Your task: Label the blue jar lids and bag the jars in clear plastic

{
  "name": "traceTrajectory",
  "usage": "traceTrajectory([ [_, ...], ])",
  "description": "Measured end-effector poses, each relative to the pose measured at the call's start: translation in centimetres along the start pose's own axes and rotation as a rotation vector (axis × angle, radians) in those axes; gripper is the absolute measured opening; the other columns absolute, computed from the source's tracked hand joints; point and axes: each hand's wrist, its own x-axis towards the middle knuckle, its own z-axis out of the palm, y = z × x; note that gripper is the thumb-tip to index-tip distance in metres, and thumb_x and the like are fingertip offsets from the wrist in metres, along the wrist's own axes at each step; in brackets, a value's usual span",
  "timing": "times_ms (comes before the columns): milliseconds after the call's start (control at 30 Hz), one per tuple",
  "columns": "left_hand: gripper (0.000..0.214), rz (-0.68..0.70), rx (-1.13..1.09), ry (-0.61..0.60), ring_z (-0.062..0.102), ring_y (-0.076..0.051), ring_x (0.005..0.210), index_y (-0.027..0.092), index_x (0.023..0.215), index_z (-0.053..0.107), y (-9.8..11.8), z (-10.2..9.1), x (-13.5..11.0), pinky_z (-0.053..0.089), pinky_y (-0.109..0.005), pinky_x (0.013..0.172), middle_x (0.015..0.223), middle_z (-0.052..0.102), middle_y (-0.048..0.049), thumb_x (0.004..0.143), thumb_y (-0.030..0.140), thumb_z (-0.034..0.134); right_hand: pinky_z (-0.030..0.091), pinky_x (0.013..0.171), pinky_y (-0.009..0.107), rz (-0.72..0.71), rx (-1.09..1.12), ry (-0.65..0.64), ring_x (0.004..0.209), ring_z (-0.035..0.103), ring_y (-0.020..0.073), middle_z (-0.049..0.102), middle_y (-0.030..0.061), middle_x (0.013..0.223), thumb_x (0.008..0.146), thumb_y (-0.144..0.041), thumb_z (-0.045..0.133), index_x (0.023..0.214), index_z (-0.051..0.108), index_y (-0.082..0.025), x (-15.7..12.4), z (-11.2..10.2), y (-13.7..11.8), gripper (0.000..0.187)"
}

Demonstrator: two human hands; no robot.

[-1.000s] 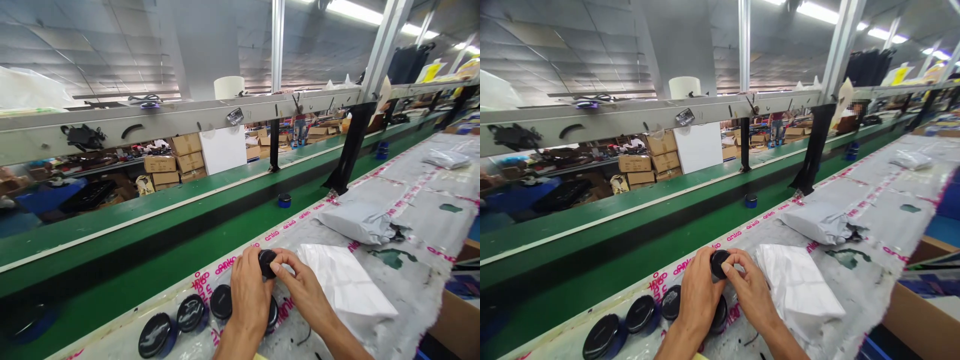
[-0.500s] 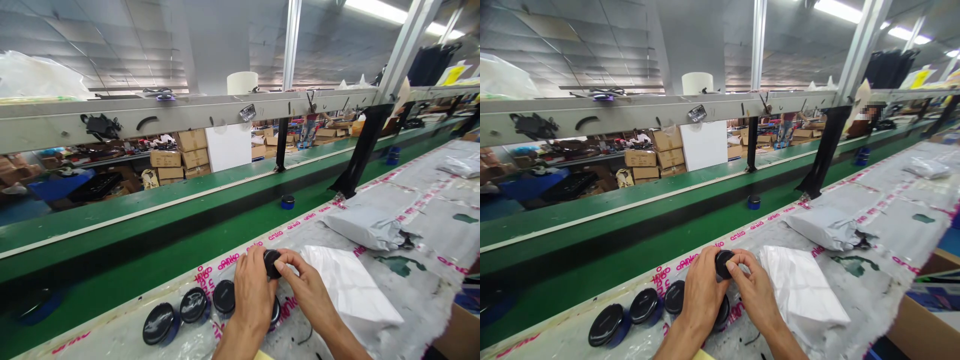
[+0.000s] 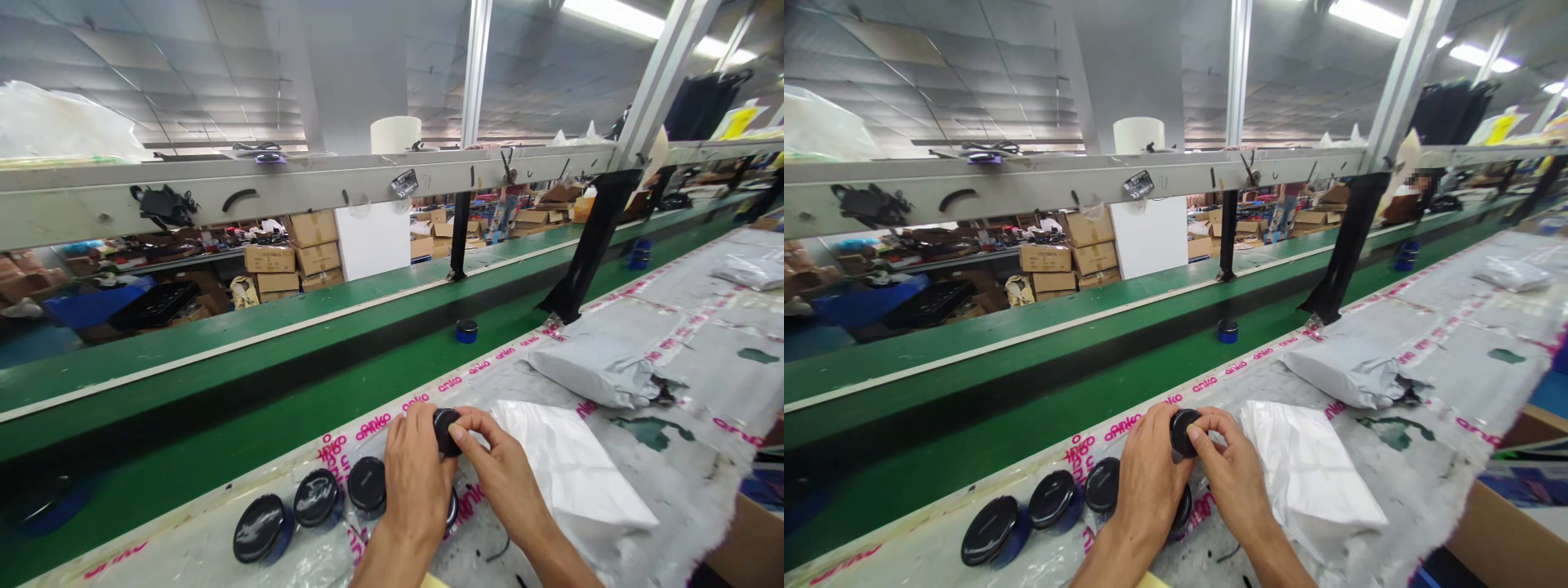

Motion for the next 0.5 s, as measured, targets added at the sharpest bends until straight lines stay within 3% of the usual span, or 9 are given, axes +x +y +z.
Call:
traceTrajectory([
  [233, 0.043, 0.017, -0.026, 0.016, 0.057, -0.028, 0.114, 0.023, 0.121, 0.056, -0.12, 0.14, -0.35, 0.045, -0.045, 0.101, 0.123, 0.065, -0.0056, 0.081, 0.01, 0.067, 0.05, 0.093, 0.036, 0.051, 0.04, 0.067, 0.116, 0.058, 0.0292, 0.066, 0.0085, 0.117, 0.078, -0.05, 0.071, 0.08, 0.066, -0.021, 0.07, 0.51, -0.25, 0.03],
  [500, 0.043, 0.035, -0.1, -0.023, 0.058, -0.026, 0.116, 0.023, 0.122, 0.055, -0.08, -0.15, -0.19, 0.048, -0.042, 0.099, 0.124, 0.065, -0.0061, 0.082, 0.012, 0.065, 0.053, 0.086, 0.037, 0.101, 0.041, 0.195, 0.095, 0.065, 0.0265, 0.071, 0.0062, 0.093, 0.074, -0.047, 0.072, 0.088, 0.066, -0.02, 0.5, 0.33, -0.14, 0.031],
])
